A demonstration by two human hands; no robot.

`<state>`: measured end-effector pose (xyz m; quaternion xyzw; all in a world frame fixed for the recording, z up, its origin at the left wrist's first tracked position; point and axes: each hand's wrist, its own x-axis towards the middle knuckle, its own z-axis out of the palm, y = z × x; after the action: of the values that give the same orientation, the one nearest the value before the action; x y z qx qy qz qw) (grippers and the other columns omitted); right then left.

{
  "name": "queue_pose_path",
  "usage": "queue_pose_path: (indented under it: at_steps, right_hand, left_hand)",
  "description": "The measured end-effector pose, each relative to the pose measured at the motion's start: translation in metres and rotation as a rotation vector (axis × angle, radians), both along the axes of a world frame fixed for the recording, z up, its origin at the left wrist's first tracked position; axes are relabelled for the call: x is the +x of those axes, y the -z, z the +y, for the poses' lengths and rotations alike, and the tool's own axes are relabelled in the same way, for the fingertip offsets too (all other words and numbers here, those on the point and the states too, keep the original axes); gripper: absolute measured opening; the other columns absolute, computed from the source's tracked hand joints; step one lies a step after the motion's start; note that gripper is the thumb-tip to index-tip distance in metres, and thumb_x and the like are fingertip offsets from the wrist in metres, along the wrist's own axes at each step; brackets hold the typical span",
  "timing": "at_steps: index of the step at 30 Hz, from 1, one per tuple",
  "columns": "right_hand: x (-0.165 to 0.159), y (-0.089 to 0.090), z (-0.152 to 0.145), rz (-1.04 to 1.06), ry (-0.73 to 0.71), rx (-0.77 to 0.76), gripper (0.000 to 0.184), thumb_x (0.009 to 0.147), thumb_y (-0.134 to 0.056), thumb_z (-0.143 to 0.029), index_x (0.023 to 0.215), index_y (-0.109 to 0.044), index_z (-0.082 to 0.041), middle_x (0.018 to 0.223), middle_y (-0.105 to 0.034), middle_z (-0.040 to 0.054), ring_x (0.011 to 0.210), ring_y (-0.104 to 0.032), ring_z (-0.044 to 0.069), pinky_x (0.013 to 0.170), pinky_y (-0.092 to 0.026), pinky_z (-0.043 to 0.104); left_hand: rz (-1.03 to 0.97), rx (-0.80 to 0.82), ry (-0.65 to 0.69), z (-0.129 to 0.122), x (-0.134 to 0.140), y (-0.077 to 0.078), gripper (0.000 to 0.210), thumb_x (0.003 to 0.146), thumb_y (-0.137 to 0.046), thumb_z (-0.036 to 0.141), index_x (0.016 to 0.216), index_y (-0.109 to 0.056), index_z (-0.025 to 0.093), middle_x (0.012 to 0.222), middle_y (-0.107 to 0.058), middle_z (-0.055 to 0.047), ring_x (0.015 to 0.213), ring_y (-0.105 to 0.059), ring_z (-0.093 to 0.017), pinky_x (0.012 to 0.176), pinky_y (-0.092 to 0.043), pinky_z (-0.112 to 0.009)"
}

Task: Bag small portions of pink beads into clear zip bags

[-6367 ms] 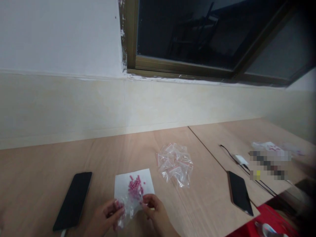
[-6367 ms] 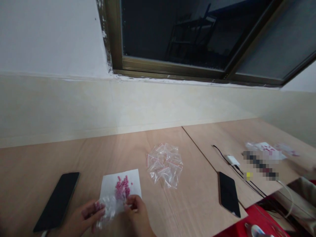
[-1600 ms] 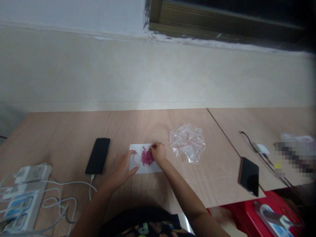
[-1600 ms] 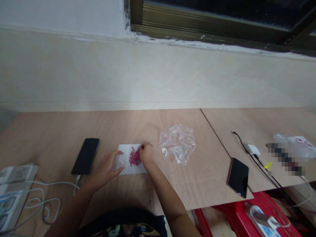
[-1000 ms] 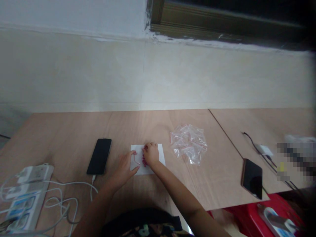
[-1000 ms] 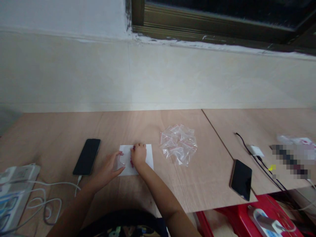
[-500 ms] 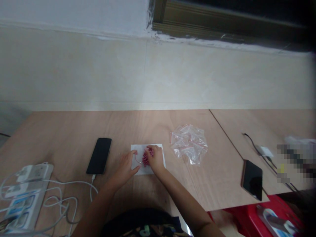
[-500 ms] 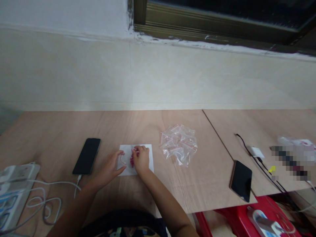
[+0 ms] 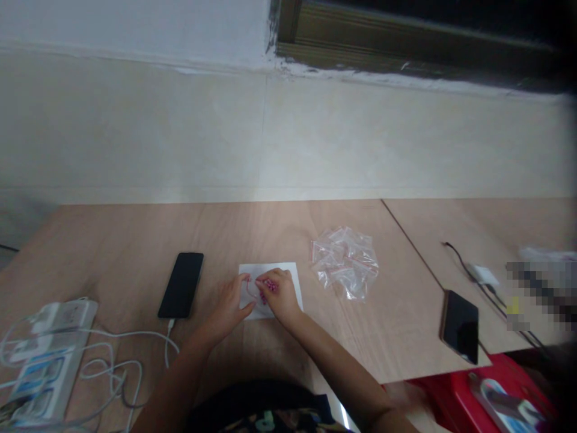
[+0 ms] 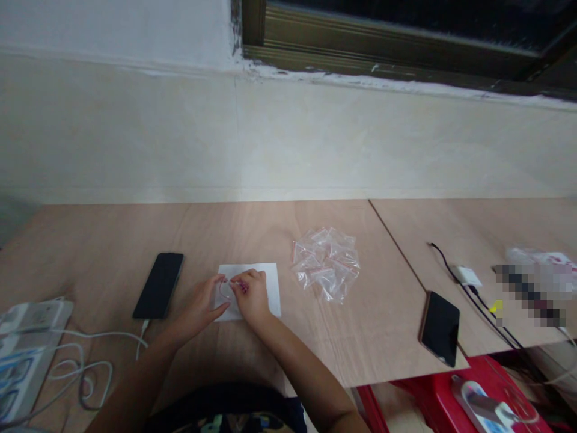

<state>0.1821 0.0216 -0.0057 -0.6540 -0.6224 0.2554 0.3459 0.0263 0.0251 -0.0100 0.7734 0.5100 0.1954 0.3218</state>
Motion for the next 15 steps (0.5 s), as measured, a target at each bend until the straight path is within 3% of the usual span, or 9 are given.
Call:
queue_pose_path:
  at_steps: [3, 7, 11, 15]
  right_hand:
    - [0.000, -0.003, -0.005, 0.016, -0.012, 0.011, 0.015, 0.077, -0.052, -0.024, 0.083, -0.066, -0.020, 0.080, -0.062, 0.0037, 0.080, -0.051, 0.016, 0.077, -0.035, 0.029]
    - [0.003, 0.013, 0.007, -0.217, 0.134, -0.112, 0.015, 0.075, -0.054, -0.023, 0.083, -0.065, -0.016, 0.084, -0.061, 0.0090, 0.085, -0.047, 0.021, 0.075, -0.034, 0.030]
    - [0.003, 0.031, 0.018, -0.367, 0.118, -0.168, 0.014, 0.074, -0.052, -0.017, 0.079, -0.065, -0.016, 0.082, -0.061, 0.0110, 0.085, -0.046, 0.023, 0.073, -0.033, 0.031]
    - [0.003, 0.035, 0.026, -0.390, 0.143, -0.155, 0.015, 0.073, -0.050, -0.014, 0.076, -0.065, -0.015, 0.081, -0.061, 0.0114, 0.084, -0.047, 0.023, 0.073, -0.033, 0.030]
  left_hand:
    - [0.000, 0.006, 0.010, 0.000, 0.002, 0.000, 0.048, 0.068, -0.058, 0.024, 0.112, -0.042, 0.016, 0.111, -0.052, -0.012, 0.105, -0.047, -0.026, 0.091, -0.036, -0.043]
    - [0.017, -0.004, 0.016, 0.000, 0.001, -0.001, 0.048, 0.068, -0.058, 0.021, 0.112, -0.041, 0.015, 0.112, -0.052, -0.012, 0.106, -0.047, -0.026, 0.092, -0.035, -0.043]
    - [0.032, 0.014, 0.007, -0.001, 0.000, -0.003, 0.048, 0.068, -0.059, 0.021, 0.112, -0.040, 0.017, 0.112, -0.052, -0.011, 0.106, -0.047, -0.027, 0.092, -0.034, -0.045]
    - [0.050, 0.026, 0.017, -0.002, -0.002, -0.005, 0.044, 0.071, -0.056, 0.023, 0.112, -0.040, 0.017, 0.111, -0.051, -0.010, 0.105, -0.046, -0.027, 0.091, -0.035, -0.045]
